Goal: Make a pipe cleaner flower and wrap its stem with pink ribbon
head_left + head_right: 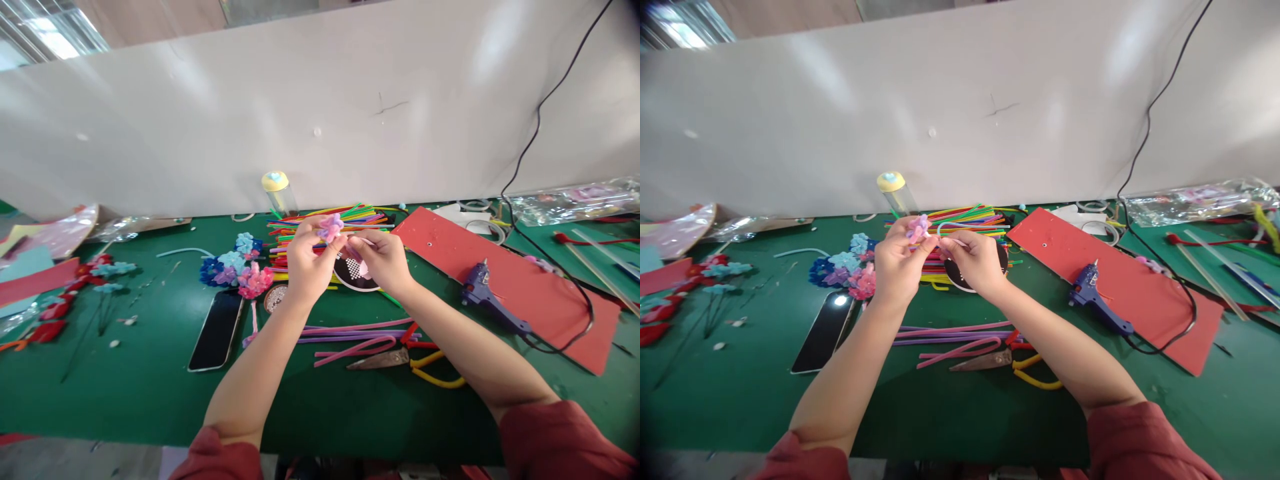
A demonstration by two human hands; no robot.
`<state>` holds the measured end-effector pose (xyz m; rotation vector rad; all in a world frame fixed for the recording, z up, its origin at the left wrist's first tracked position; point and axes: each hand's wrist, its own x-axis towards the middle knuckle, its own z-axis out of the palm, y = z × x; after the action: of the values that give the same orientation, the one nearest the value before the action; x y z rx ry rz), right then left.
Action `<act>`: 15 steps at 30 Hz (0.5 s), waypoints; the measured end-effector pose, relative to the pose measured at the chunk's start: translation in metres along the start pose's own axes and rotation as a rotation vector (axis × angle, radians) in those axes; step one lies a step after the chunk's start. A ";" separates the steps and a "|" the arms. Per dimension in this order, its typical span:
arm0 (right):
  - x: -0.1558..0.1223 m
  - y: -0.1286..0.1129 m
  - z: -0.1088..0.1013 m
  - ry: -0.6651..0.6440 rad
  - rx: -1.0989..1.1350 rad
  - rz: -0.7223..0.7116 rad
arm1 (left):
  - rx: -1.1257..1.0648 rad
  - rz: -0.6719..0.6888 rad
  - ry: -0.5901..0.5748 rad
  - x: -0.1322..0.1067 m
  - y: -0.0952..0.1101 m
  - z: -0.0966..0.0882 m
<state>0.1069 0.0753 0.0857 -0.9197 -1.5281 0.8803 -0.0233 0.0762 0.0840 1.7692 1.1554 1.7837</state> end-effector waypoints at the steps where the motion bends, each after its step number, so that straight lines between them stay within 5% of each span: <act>1: 0.000 -0.001 0.000 -0.025 0.045 0.045 | -0.002 0.003 -0.009 0.000 0.001 -0.001; 7: 0.005 -0.003 -0.004 -0.276 0.460 0.318 | -0.218 -0.148 -0.085 0.000 0.001 -0.002; 15: 0.007 0.001 -0.008 -0.622 0.910 0.490 | -0.695 -0.387 -0.412 -0.001 0.019 -0.002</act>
<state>0.1145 0.0828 0.0887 -0.3283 -1.1495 2.1341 -0.0192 0.0633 0.0982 1.2932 0.5552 1.2831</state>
